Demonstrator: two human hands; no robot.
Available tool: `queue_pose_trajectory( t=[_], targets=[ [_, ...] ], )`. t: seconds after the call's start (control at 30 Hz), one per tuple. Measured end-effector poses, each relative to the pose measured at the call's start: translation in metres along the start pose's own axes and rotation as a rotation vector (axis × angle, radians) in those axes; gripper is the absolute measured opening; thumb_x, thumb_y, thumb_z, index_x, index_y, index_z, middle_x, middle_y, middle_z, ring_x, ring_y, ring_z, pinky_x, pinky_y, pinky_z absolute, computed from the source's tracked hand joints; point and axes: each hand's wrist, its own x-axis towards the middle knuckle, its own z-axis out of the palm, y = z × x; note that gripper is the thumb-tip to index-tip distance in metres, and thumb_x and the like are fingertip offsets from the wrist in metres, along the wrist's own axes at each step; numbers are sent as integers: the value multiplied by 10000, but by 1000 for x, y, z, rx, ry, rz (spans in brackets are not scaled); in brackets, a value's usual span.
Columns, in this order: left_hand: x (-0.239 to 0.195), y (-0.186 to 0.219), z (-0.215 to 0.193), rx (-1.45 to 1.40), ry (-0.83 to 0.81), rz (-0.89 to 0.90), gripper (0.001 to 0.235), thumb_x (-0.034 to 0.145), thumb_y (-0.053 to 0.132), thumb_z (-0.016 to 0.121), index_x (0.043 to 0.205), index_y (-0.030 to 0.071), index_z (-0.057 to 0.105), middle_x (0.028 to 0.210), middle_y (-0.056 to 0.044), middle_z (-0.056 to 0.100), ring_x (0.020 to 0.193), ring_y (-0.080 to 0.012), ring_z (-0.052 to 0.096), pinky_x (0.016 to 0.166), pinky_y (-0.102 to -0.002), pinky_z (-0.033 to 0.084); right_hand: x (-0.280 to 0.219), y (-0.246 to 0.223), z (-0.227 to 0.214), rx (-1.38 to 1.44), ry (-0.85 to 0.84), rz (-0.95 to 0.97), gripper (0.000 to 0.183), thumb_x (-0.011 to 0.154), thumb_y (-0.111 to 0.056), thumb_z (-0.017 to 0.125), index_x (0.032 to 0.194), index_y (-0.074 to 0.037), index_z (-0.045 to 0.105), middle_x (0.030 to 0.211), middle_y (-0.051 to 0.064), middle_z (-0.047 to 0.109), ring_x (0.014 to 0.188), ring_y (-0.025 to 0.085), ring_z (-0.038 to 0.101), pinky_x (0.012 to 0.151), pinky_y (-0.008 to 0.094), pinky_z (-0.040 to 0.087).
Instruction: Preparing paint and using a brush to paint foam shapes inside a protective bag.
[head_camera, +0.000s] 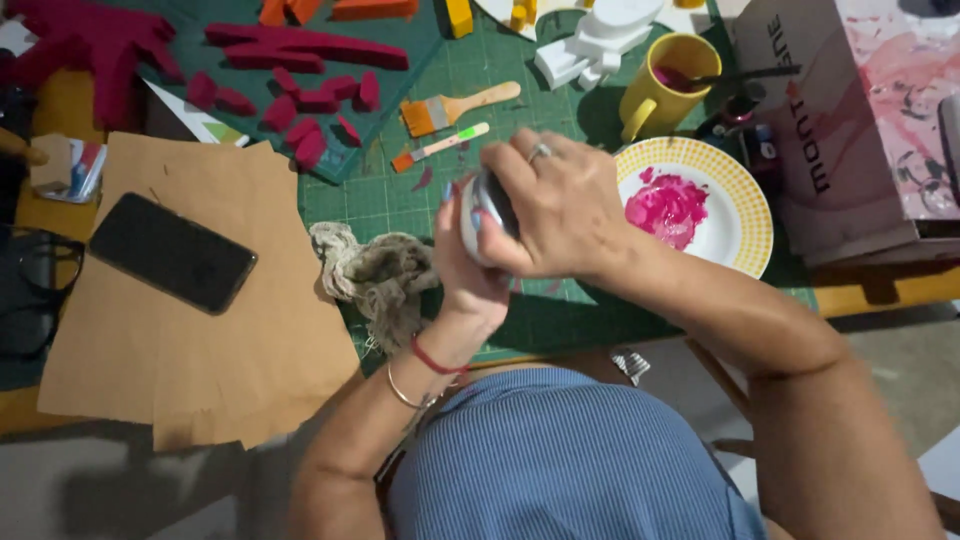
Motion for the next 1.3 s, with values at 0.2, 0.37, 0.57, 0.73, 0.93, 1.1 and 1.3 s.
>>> queue_pose_trajectory(
  t=[0.2,0.37,0.57,0.73,0.93,1.1,1.3],
  targets=[
    [4,-19,-31,-68,-2,-118,403,1047,529,617,1181,178,764,1185,-93,791,975,-212,699,833,-330,569,-14,-5,3,-13,-3,-51,490,978,-565,525,1091,-114,681,762,38,511,624,255,654,627,333,583],
    [11,-37,-55,-137,-101,-159,395,1062,512,602,1186,170,757,1212,-116,784,1046,-224,708,912,-351,575,-26,-6,4,-15,-32,-54,528,1003,-583,467,1081,-100,666,773,46,510,641,264,650,639,336,575],
    [4,-41,-54,-150,-190,-224,416,1059,527,606,1169,164,776,1152,-107,799,1003,-221,767,872,-310,628,-34,-2,11,-17,-97,-96,594,1010,-618,447,1099,-70,657,769,52,502,648,281,653,634,358,569],
    [21,-47,-54,25,-207,118,444,1129,502,486,1322,149,675,1279,-106,731,1142,-204,686,1011,-363,576,-23,-11,2,-41,-185,11,501,1021,-536,504,1168,-85,665,861,90,571,748,319,680,639,400,584],
    [-14,-29,-39,447,-246,706,437,1195,357,409,1494,45,474,1459,-184,557,1377,-239,523,1224,-402,400,-27,-28,-3,141,-38,172,452,1044,-499,534,1214,-104,674,997,98,605,874,331,675,703,393,604],
    [-5,-40,-48,21,-194,256,408,1142,400,467,1347,83,625,1222,-136,703,1133,-238,662,1042,-402,519,-16,-31,-7,35,4,25,445,1010,-515,505,1123,-116,666,885,65,586,725,260,646,657,314,594],
    [-4,-39,-53,-175,-100,-62,396,1091,490,551,1246,163,710,1268,-85,722,1141,-225,645,1064,-402,503,-32,-18,8,-26,-31,-45,474,984,-560,482,1059,-121,645,793,36,514,646,242,628,583,316,566]
  ],
)
